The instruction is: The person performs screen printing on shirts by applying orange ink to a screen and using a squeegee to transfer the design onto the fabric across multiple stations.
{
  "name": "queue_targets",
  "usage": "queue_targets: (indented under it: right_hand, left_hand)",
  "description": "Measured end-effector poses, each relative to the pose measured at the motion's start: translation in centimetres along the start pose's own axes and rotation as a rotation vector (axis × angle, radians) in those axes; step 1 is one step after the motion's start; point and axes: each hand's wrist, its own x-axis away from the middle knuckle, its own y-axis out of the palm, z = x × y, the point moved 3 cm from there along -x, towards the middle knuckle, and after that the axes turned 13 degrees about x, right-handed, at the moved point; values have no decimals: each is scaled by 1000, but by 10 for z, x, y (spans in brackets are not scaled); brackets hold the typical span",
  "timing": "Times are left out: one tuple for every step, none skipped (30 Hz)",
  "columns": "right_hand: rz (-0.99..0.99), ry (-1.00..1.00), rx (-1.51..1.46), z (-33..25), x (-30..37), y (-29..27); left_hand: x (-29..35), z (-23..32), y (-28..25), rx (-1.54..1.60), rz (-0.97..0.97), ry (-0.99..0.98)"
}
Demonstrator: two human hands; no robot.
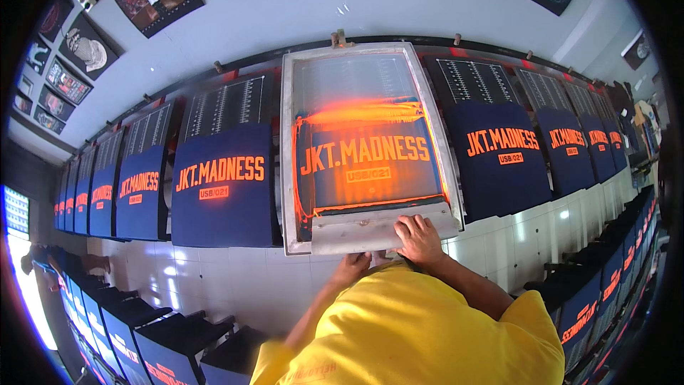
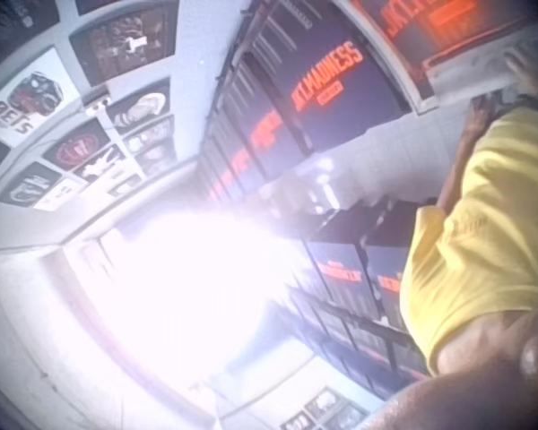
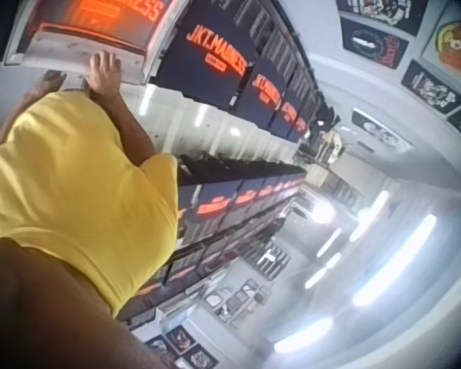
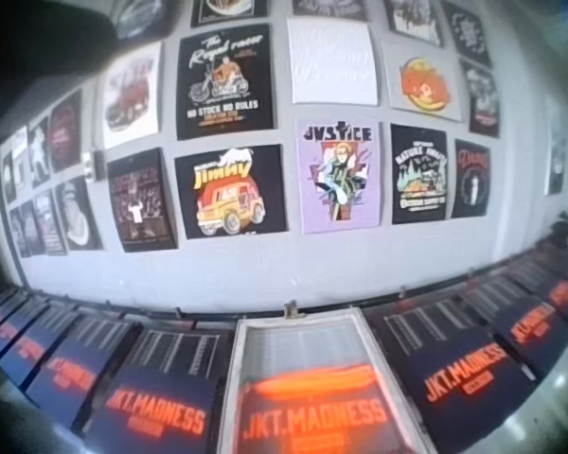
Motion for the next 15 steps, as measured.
queue_targets:
  right_hand:
    - [-9,14,-15,-1,1,0]
    - [-20,35,-32,-1,4,1]
    - [-34,44,-39,-1,8,3]
    - [-33,47,-53,-2,8,2]
    - [-33,49,-66,-2,8,0]
    - [-33,51,-78,-2,8,-2]
    - [-13,44,-167,-1,8,-8]
    - [15,33,-252,6,5,-18]
    - [43,20,-336,14,3,-23]
    - [105,112,-333,27,5,-24]
    - [170,194,-335,44,8,-22]
    - [235,285,-331,63,13,-21]
    - [276,387,-315,82,16,-14]
    - [313,495,-295,101,22,-5]
    - [270,587,-259,115,31,9]
  left_hand:
    - [-1,1,-2,-31,-25,-16]
    - [-2,21,-2,62,-48,-234]
    - [-3,31,0,154,-69,-454]
    - [-3,30,-1,155,-74,-452]
    - [-3,26,-3,157,-79,-449]
    - [-2,23,-3,159,-83,-446]
    - [1,20,-4,82,-81,-389]
    - [2,21,-6,1,-76,-324]
    - [3,21,-9,-80,-70,-258]
    - [6,31,-11,-136,-73,-235]
    - [14,52,-15,-193,-65,-211]
    - [21,77,-20,-250,-66,-185]
    - [28,107,-29,-278,-30,-169]
    - [32,132,-43,-302,-1,-154]
    - [33,142,-65,-259,82,-245]
